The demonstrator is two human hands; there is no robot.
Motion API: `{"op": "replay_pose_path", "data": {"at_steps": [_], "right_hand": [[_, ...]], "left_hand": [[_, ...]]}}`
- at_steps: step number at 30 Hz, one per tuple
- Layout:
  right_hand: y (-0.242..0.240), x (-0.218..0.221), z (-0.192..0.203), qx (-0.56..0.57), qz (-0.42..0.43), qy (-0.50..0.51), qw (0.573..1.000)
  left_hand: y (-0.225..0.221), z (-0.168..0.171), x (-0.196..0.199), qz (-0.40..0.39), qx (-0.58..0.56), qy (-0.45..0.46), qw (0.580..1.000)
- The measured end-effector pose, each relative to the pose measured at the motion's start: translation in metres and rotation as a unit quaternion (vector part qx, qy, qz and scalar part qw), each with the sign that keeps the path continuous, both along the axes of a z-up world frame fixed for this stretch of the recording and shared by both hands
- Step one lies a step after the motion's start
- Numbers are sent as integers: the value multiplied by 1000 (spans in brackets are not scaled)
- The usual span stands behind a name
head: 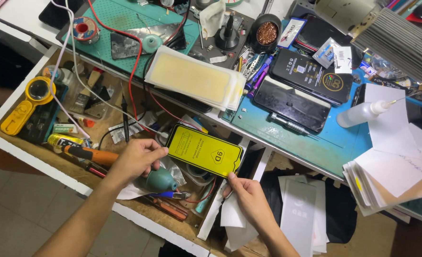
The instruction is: Inspecting a smartphone and preparing screen protectors for application at a repair station.
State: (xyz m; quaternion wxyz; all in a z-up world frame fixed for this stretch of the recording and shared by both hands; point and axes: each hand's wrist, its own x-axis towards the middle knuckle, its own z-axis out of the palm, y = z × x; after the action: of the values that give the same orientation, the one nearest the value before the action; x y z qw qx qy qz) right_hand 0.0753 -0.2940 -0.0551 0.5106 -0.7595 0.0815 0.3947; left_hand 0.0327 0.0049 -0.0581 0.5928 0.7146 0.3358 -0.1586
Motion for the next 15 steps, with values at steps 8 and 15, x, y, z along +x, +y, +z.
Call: {"op": "replay_pose_path", "data": {"at_steps": [8,15], "right_hand": [[1,-4,16,1,-14,20,1000],[-25,-9,-2,25,49,-14,998]], "left_hand": [[-7,7,-2,18,142,-86,986],[-38,20,2,-355,550,-408,636]]}}
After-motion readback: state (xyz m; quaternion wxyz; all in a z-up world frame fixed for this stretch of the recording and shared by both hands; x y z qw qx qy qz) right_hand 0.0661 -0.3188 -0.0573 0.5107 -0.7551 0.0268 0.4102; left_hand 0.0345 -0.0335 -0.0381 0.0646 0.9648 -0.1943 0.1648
